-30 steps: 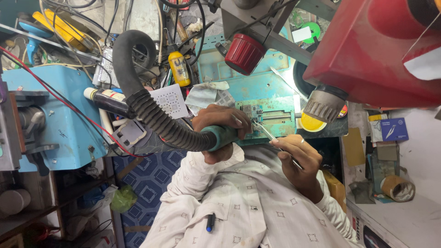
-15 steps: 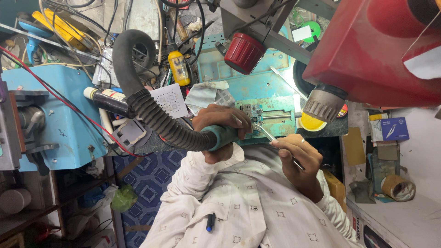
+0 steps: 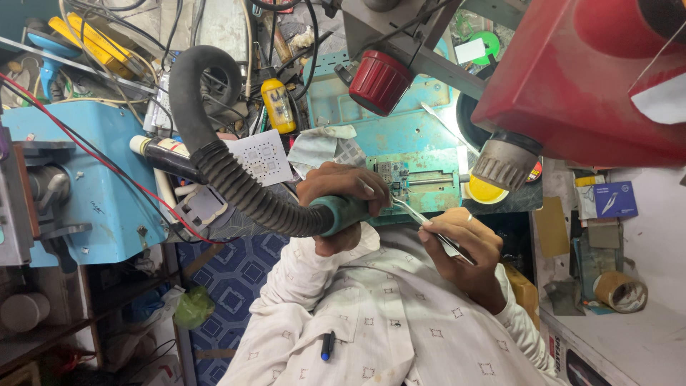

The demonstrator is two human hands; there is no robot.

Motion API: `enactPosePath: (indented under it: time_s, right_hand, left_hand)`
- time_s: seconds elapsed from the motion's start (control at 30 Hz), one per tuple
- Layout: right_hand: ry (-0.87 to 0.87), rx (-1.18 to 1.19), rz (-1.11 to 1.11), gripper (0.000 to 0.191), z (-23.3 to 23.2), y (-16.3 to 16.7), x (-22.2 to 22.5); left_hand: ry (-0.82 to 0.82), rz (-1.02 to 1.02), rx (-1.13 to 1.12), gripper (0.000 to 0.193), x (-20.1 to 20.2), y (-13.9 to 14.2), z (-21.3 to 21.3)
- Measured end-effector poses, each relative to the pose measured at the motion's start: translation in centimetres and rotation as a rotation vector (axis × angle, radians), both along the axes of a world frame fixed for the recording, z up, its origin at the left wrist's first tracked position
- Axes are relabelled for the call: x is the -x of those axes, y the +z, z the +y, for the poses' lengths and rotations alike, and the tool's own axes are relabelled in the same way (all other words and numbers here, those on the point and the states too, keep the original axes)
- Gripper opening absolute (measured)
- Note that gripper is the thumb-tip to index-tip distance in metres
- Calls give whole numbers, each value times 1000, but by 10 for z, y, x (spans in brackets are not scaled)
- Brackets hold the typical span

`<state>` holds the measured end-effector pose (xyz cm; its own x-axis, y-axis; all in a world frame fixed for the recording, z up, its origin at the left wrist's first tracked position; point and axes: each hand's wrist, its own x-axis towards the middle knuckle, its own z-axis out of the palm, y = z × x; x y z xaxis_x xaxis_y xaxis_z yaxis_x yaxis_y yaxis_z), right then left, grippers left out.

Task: The person solders components on a small circuit board clamped at a repair workbench. They hold a soldering iron in one hand and thin tweezers or wire in the other, touching the iron to points on the board and repositioning the tool repeatedly while working on different spots.

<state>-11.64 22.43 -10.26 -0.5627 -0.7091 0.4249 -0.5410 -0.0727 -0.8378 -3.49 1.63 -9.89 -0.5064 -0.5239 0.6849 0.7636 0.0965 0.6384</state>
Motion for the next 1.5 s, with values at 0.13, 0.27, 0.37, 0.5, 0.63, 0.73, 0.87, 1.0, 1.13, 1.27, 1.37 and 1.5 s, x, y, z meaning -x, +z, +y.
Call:
enactPosePath:
  time_s: [0.13,0.27,0.37,0.5,0.63,0.73,0.87,1.0,1.13,1.27,1.37,1.5]
  right_hand:
    - [3,5,35,20,-2,-1,0]
    - [1,6,40,20,-2,0,1]
    - [4,13,40,20,-2,0,1]
    - [7,3,39,20,-2,1,0]
    - [15,1,48,20,-2,1,0]
    - [13,2,48,20,-2,1,0]
    - [14,3,49,20,-2,-1,0]
    - [20,10,50,19,-2,-2,1]
    - [16,13,50,19,-2,-3,1]
    - [11,10,46,20,-2,-2,0]
    - [17,14,43,20,-2,-2,1]
    - [16,16,33,21,-1,-2,1]
  left_hand:
    - [3,11,1,78,1,0,1]
    - [-15,55,27,77,5,-1,0]
    - [-13,66,76,76,6,-2,-2]
    - [5,65,20,78,5,-2,1]
    - [-2,45,11,79,3,-4,2]
    - [-4,66,7,78,5,-5,2]
    - [2,45,29,79,4,-4,0]
    - [-6,-2,56,79,-1,-2,-2]
    - [2,2,61,79,-1,-1,-2]
    - [-9,-5,21,79,0,-1,1]
    - [-1,-1,31,79,1,-1,0]
    - [-4,-19,45,78,-1,0,-1]
